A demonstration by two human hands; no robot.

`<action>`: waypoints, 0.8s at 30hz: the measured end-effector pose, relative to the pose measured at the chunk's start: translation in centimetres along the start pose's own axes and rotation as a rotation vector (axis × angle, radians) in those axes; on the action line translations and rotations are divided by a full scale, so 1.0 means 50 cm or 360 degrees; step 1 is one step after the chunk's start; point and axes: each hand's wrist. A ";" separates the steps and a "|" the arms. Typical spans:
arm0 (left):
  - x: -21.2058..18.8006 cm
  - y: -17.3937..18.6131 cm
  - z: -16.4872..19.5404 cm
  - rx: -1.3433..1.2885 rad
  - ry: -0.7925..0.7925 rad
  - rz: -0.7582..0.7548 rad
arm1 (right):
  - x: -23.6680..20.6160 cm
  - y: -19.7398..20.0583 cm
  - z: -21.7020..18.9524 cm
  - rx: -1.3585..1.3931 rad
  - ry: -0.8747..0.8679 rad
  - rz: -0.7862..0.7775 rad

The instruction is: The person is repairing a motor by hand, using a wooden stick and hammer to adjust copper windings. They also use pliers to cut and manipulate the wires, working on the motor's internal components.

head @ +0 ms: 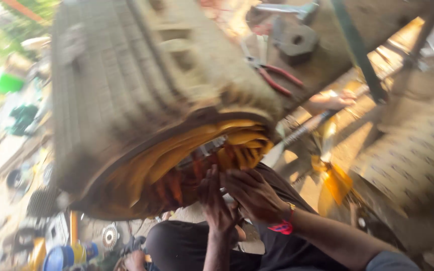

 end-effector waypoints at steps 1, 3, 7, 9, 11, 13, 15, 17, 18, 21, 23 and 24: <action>-0.006 -0.009 -0.007 0.0049 -0.0046 -0.0025 | -0.030 0.014 0.017 0.0065 0.0002 0.0120; -0.013 -0.027 -0.018 0.0095 -0.0015 -0.0070 | -0.100 0.047 0.057 0.0167 -0.0025 0.0362; -0.018 -0.061 -0.027 0.0138 0.0003 -0.0084 | -0.219 0.090 0.165 -0.0069 -0.0995 0.0412; -0.024 -0.067 -0.024 0.0246 -0.0011 -0.0093 | -0.270 0.106 0.224 -0.0168 -0.1127 0.0491; -0.033 -0.069 -0.024 0.0309 -0.0025 -0.0095 | -0.324 0.110 0.272 -0.0390 -0.1177 0.0588; -0.047 -0.070 -0.030 0.0326 -0.0005 -0.0128 | -0.393 0.100 0.321 -0.0255 -0.1450 0.0579; -0.061 -0.077 -0.043 0.0532 -0.0129 -0.0099 | -0.480 0.083 0.380 -0.0346 -0.1521 0.0537; -0.074 -0.082 -0.061 0.0375 -0.0211 -0.0145 | -0.587 0.066 0.410 -0.0151 -0.1845 0.0545; -0.079 -0.088 -0.071 0.0510 -0.0244 -0.0104 | -0.647 0.064 0.414 -0.0298 -0.2070 0.0375; -0.083 -0.102 -0.096 0.0642 -0.0336 0.0031 | -0.796 0.065 0.368 -0.0722 -0.2443 -0.0149; -0.085 -0.110 -0.103 0.0601 -0.0253 0.0083 | -0.870 0.075 0.319 -0.0986 -0.2307 -0.0483; -0.086 -0.112 -0.105 0.0587 -0.0242 0.0098 | -0.902 0.079 0.293 -0.1056 -0.2201 -0.0553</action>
Point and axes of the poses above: each hand's wrist, its own x-axis towards the middle knuckle, its own y-axis out of the back of the hand, z = x × y, and after that the axes turned 14 degrees about -x, right-handed
